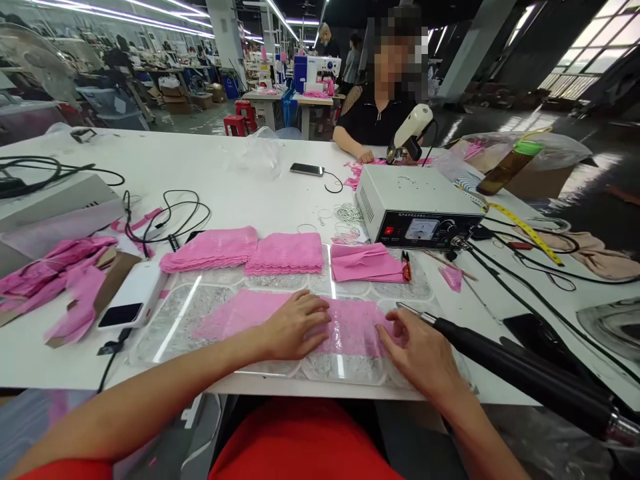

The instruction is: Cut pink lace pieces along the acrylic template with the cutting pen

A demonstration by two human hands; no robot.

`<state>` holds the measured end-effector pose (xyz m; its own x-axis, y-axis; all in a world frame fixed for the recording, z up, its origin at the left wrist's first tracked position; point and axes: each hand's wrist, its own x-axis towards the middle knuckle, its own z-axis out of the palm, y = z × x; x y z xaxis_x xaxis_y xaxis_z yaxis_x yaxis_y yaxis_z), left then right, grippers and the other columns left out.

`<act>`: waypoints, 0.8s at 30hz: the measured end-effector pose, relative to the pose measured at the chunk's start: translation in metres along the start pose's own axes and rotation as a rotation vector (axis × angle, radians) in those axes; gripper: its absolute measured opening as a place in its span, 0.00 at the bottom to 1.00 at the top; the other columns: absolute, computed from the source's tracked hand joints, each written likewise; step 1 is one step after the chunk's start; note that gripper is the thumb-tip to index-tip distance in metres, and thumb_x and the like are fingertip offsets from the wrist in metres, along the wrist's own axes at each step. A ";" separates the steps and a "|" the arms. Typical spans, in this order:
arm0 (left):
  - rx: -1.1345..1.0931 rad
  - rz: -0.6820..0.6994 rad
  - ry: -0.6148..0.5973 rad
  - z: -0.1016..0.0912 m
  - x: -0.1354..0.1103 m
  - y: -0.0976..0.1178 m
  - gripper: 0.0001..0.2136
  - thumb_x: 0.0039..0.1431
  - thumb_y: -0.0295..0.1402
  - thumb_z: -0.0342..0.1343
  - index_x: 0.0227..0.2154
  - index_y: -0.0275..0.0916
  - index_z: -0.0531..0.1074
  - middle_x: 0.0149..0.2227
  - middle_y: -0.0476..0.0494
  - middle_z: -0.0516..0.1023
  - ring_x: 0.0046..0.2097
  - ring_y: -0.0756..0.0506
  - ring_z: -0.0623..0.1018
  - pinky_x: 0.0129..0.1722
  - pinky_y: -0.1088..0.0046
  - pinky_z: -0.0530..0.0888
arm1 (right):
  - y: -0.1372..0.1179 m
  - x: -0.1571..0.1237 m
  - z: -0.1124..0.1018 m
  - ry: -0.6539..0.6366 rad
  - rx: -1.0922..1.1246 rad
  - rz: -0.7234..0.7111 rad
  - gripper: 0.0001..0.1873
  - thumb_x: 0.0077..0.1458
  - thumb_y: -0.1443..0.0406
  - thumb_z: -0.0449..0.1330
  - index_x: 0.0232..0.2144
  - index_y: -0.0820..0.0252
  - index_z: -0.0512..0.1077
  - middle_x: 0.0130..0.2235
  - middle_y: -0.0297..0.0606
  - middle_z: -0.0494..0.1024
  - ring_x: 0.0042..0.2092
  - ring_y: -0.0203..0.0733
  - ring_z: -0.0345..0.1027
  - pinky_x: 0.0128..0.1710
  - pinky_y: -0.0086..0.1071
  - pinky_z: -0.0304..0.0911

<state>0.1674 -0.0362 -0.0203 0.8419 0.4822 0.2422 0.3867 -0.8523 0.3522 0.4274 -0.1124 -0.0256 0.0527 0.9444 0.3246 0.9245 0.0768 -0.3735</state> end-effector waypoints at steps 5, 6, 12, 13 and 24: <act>0.063 0.006 -0.079 0.004 0.001 0.001 0.12 0.64 0.37 0.54 0.47 0.40 0.73 0.53 0.38 0.74 0.54 0.41 0.72 0.57 0.59 0.61 | 0.006 0.007 0.009 -0.145 -0.154 -0.053 0.03 0.53 0.67 0.54 0.28 0.55 0.67 0.26 0.37 0.75 0.24 0.41 0.67 0.23 0.33 0.47; 0.064 -0.007 -0.084 0.003 0.004 0.001 0.11 0.65 0.36 0.53 0.46 0.40 0.74 0.51 0.39 0.75 0.52 0.42 0.73 0.55 0.61 0.63 | 0.009 0.009 0.010 -0.144 -0.148 -0.045 0.04 0.53 0.67 0.54 0.27 0.55 0.66 0.26 0.36 0.75 0.25 0.41 0.67 0.23 0.33 0.48; 0.103 -0.114 -0.037 -0.002 0.059 -0.018 0.08 0.65 0.29 0.52 0.41 0.38 0.76 0.45 0.42 0.76 0.47 0.44 0.74 0.49 0.65 0.67 | 0.014 0.044 0.016 -0.023 0.058 -0.070 0.08 0.57 0.68 0.52 0.36 0.57 0.71 0.36 0.39 0.77 0.33 0.41 0.71 0.35 0.34 0.63; 0.112 -0.131 -0.029 -0.002 0.071 -0.023 0.08 0.65 0.29 0.53 0.41 0.38 0.76 0.45 0.41 0.76 0.48 0.43 0.74 0.50 0.64 0.67 | 0.014 0.053 0.018 -0.014 0.054 -0.069 0.09 0.56 0.69 0.52 0.36 0.58 0.72 0.38 0.40 0.77 0.35 0.41 0.71 0.36 0.34 0.63; 0.007 -0.273 -0.007 0.003 0.116 -0.053 0.05 0.61 0.30 0.58 0.35 0.38 0.78 0.42 0.43 0.78 0.45 0.45 0.76 0.47 0.69 0.71 | 0.017 0.087 0.020 -0.039 0.015 -0.029 0.10 0.56 0.70 0.56 0.34 0.58 0.77 0.39 0.41 0.78 0.40 0.43 0.71 0.38 0.33 0.62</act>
<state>0.2461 0.0643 -0.0133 0.7087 0.6929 0.1328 0.6025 -0.6923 0.3971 0.4402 -0.0228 -0.0212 0.0107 0.9533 0.3017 0.9197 0.1091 -0.3771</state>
